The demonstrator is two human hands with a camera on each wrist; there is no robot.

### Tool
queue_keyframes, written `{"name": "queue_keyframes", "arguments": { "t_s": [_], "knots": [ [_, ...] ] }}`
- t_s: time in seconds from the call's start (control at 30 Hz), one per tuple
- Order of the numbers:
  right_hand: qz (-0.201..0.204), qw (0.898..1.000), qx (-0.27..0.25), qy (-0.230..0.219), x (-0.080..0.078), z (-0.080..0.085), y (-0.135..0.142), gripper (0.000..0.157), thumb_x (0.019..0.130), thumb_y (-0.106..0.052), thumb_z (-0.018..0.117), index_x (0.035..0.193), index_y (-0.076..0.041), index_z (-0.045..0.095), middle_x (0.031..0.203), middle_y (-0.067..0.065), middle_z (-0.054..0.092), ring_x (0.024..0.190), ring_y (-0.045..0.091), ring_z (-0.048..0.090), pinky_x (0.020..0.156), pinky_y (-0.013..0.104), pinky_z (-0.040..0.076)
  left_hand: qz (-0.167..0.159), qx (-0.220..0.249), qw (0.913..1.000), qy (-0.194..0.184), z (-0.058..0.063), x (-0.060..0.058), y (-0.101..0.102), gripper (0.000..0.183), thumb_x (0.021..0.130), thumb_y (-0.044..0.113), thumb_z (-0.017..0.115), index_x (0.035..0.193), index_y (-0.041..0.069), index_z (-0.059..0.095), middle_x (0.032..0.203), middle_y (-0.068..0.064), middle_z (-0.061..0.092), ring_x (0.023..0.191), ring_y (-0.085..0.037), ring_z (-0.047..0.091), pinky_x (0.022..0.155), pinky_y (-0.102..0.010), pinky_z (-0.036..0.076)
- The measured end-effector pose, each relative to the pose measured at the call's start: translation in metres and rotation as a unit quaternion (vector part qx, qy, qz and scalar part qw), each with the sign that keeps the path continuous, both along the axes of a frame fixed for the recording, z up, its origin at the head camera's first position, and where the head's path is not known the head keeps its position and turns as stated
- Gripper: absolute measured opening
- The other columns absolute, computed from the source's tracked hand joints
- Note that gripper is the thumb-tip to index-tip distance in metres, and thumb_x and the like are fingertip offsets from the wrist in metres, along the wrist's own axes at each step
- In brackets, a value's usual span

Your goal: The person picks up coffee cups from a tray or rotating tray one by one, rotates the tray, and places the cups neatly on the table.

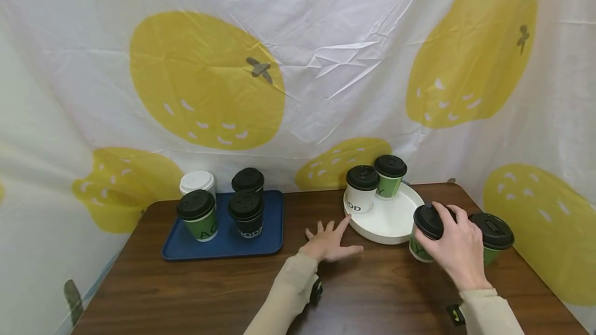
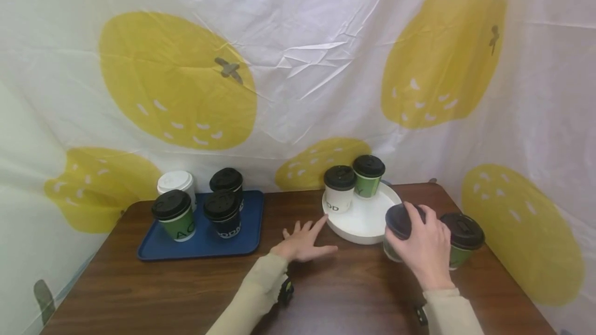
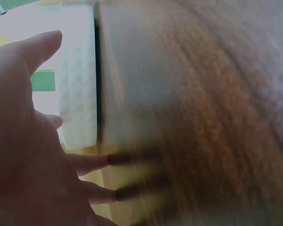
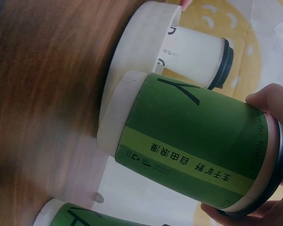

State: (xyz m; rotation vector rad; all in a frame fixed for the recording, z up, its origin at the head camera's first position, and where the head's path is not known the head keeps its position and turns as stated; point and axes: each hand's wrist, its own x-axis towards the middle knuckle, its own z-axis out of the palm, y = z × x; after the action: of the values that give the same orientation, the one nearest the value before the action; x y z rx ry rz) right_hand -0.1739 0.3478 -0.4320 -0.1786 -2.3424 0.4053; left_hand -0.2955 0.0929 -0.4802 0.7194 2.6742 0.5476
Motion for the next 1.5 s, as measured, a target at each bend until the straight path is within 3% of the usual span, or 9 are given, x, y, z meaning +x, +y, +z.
{"name": "queue_keyframes", "arguments": {
  "t_s": [0.17, 0.33, 0.67, 0.93, 1.5],
  "knots": [
    [0.002, 1.000, 0.009, 0.008, -0.001, -0.009, 0.002, 0.067, 0.071, -0.031, 0.083, 0.129, -0.003, 0.065, 0.122, 0.033, 0.061, 0.110, 0.051, 0.060, 0.107, 0.072, 0.031, -0.004, 0.001, 1.0000, -0.002, 0.000, 0.001, -0.001, 0.090, 0.092, 0.077, 0.050, 0.165, 0.045, 0.009, 0.171, -0.018, 0.028, 0.158, -0.053, 0.017, 0.121, -0.078, 0.015],
    [0.008, 1.000, 0.012, 0.022, -0.001, -0.015, 0.002, 0.067, 0.068, -0.030, 0.084, 0.126, -0.003, 0.066, 0.120, 0.032, 0.063, 0.111, 0.049, 0.060, 0.113, 0.077, 0.023, -0.005, 0.005, 1.0000, -0.003, 0.001, 0.001, -0.001, 0.089, 0.092, 0.076, 0.051, 0.165, 0.045, 0.010, 0.170, -0.019, 0.028, 0.158, -0.053, 0.018, 0.120, -0.078, 0.015],
    [0.018, 0.999, 0.016, 0.041, -0.001, -0.021, 0.005, 0.064, 0.067, -0.030, 0.085, 0.123, -0.004, 0.067, 0.117, 0.028, 0.064, 0.114, 0.047, 0.058, 0.112, 0.081, 0.019, 0.001, -0.002, 1.0000, 0.004, 0.000, 0.000, 0.001, 0.091, 0.092, 0.076, 0.053, 0.166, 0.043, 0.011, 0.170, -0.019, 0.030, 0.158, -0.052, 0.019, 0.120, -0.079, 0.016],
    [0.017, 0.999, 0.014, 0.037, 0.000, -0.026, 0.007, 0.065, 0.066, -0.032, 0.084, 0.122, -0.005, 0.067, 0.118, 0.028, 0.064, 0.125, 0.051, 0.053, 0.114, 0.081, 0.016, 0.000, -0.003, 1.0000, 0.010, 0.000, 0.000, 0.001, 0.091, 0.092, 0.075, 0.054, 0.165, 0.044, 0.011, 0.170, -0.019, 0.030, 0.158, -0.053, 0.020, 0.119, -0.079, 0.017],
    [0.014, 0.999, 0.020, 0.038, 0.001, -0.030, 0.009, 0.068, 0.066, -0.033, 0.085, 0.125, -0.004, 0.067, 0.119, 0.029, 0.065, 0.129, 0.052, 0.049, 0.114, 0.082, 0.015, -0.002, -0.001, 1.0000, 0.009, -0.003, -0.001, 0.001, 0.092, 0.091, 0.075, 0.054, 0.166, 0.043, 0.010, 0.170, -0.019, 0.029, 0.157, -0.053, 0.019, 0.119, -0.079, 0.017]
  ]
}}
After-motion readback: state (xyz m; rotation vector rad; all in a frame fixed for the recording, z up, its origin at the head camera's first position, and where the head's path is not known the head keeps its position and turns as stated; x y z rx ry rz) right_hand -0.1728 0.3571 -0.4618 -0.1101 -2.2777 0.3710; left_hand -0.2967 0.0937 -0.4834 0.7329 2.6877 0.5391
